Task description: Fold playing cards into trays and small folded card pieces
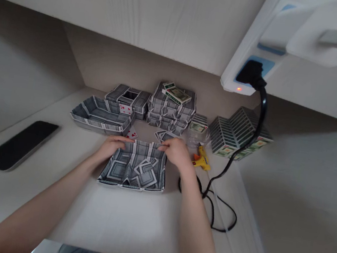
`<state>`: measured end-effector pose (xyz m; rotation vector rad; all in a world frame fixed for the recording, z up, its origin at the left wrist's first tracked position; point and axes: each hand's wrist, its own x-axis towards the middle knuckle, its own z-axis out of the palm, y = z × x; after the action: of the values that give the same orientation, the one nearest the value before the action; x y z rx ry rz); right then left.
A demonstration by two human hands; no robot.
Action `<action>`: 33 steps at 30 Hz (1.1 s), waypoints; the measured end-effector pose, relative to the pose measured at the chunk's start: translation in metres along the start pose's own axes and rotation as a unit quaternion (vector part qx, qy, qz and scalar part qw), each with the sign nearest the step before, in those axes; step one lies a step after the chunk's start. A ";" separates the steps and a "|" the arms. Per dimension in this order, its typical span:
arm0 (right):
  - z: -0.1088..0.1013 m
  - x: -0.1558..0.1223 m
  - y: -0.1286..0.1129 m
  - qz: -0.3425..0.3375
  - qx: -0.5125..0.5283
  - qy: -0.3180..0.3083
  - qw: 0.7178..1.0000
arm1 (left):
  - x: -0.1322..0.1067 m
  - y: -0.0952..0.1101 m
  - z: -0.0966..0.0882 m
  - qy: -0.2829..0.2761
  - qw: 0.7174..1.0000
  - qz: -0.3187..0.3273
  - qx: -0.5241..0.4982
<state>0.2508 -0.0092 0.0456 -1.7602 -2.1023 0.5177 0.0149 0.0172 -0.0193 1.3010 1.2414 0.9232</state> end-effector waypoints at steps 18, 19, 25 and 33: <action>0.005 -0.005 -0.020 -0.055 -0.013 0.056 0.997 | -0.001 0.001 0.001 -0.033 0.999 -0.008 -0.012; 0.006 -0.004 -0.019 -0.056 -0.014 0.057 0.997 | -0.001 0.001 0.001 -0.032 0.999 -0.009 -0.012; 0.008 -0.003 -0.019 -0.061 -0.016 0.061 0.996 | -0.002 0.002 0.003 -0.029 0.999 -0.016 -0.016; 0.007 -0.003 -0.023 -0.043 -0.051 0.038 0.997 | -0.002 0.001 0.001 -0.034 0.999 -0.001 0.004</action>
<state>0.2280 -0.0165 0.0507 -1.7056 -2.1763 0.3202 0.0159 0.0149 -0.0184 1.3259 1.1950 0.8659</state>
